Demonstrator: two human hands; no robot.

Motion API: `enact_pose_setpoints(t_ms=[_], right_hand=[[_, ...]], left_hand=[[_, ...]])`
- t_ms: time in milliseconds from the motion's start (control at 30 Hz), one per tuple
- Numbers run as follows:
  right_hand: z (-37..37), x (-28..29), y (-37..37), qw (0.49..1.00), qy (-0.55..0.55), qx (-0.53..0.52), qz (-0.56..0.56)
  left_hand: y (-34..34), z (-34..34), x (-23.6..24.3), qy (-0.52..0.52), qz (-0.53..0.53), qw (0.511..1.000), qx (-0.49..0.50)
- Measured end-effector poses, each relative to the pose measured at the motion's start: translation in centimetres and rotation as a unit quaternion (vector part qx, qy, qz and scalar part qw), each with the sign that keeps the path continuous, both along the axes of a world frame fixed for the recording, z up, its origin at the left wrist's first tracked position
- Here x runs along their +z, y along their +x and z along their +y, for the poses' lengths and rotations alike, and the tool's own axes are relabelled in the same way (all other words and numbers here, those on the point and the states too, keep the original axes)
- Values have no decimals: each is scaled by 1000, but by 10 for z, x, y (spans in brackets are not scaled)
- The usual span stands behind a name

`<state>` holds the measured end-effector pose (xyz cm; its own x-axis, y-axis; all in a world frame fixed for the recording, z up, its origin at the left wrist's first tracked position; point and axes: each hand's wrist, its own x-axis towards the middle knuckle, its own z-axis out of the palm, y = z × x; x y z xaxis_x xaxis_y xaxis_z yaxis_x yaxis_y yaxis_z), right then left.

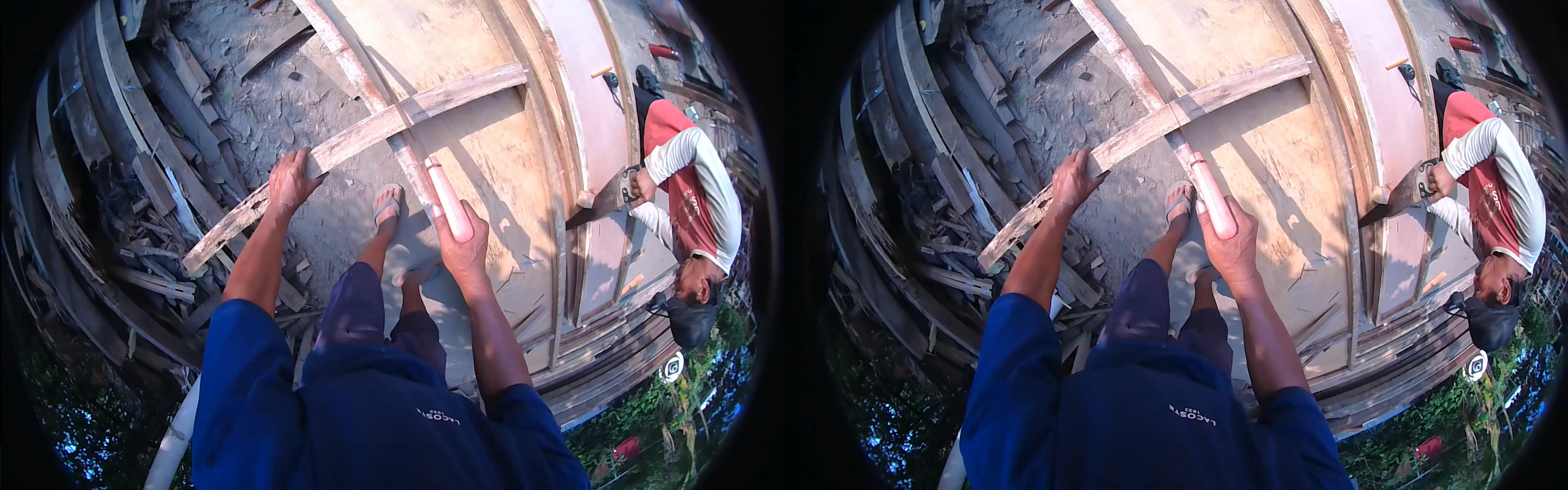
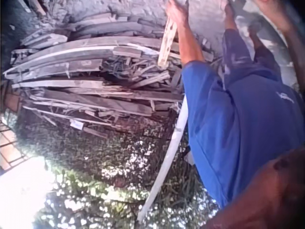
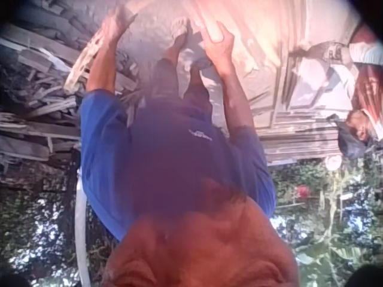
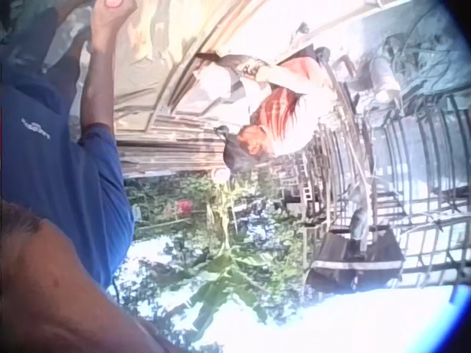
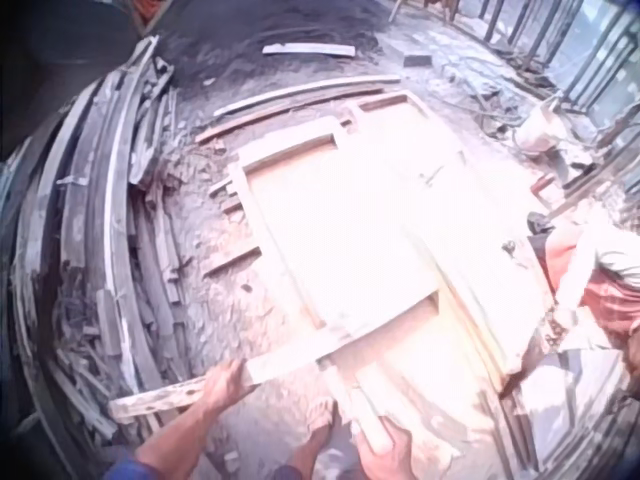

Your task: The person builds a wood frame by sawing a wood board, using an axe as a hammer to drive nails into the wood, and positioning the boards by hand.

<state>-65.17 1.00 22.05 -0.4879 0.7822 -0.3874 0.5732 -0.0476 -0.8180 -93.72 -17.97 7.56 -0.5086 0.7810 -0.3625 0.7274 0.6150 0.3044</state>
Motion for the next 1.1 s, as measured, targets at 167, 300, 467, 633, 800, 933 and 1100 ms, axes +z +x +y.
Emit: enact_pose_setpoints(t_ms=[167, 300, 467, 633, 800, 933, 1100], right_hand=[[0, -5, -7, 1000, 8, 15, 7], [-1, -7, 4, 1000, -5, 27, 5], [-6, -27, 30, 999, -19, 30, 23], [-6, -19, 27, 998, -47, 44, 14], [-14, -12, 45, 999, -32, 39, 17], [-26, -7, 71, 999, -16, 46, 8], [-31, -7, 99, 996, -15, 86, -33]], left_hand=[[1, -1, -3, -16, 4, 1000, 6], [1, -4, -5, -1, 6, 1000, 14], [4, 0, -5, -13, 9, 1000, 16], [2, -3, -8, -13, 8, 1000, 14], [0, -4, -8, 1, -1, 1000, 7], [3, -4, -9, -3, 4, 1000, 14], [1, -6, -13, -5, 6, 1000, 6]])
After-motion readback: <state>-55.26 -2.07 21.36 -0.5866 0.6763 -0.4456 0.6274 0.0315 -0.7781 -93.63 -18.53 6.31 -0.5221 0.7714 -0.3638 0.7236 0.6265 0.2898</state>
